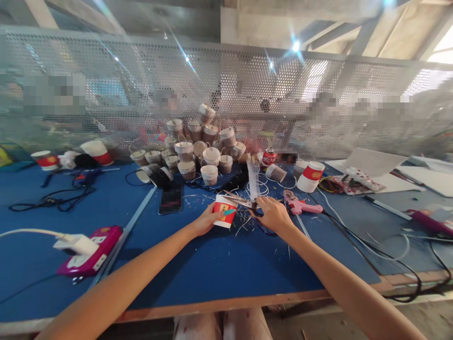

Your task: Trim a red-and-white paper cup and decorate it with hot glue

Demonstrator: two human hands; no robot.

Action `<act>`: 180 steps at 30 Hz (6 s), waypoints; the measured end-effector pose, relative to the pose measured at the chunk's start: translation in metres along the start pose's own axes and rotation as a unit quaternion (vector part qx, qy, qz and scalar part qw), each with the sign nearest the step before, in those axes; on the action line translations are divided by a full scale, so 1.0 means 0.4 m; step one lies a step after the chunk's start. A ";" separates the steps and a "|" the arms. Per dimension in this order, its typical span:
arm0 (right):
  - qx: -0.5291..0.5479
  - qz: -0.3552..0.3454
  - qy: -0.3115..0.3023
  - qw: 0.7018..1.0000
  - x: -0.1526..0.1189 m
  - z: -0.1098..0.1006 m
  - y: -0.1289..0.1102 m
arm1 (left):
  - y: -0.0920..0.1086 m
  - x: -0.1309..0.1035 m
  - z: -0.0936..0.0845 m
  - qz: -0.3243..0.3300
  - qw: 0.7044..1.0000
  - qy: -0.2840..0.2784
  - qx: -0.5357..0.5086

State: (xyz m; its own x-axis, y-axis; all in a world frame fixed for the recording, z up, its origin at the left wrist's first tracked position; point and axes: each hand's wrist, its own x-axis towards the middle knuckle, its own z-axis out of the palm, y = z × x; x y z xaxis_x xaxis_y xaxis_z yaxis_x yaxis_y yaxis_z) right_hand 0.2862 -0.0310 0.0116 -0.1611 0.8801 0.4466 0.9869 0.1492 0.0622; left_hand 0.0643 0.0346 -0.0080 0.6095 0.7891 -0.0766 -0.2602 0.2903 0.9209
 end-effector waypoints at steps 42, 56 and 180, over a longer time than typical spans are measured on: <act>-0.024 -0.012 -0.009 1.000 0.003 -0.014 0.005 | -0.001 0.001 0.015 0.015 0.999 0.028 0.006; -0.039 -0.011 -0.014 0.999 0.002 -0.017 0.008 | 0.008 -0.006 0.028 0.010 0.999 0.022 0.043; -0.043 -0.008 -0.043 0.998 -0.004 -0.038 0.005 | 0.020 -0.040 0.075 0.095 0.860 0.224 0.449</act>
State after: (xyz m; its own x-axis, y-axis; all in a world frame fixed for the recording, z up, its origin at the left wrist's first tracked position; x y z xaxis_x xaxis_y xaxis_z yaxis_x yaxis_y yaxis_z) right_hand 0.2886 -0.0390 0.0247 -0.1739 0.9136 0.3675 0.9808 0.1275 0.1473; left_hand 0.0749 0.0080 0.0121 0.2185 0.9638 0.1531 0.4830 -0.2431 0.8412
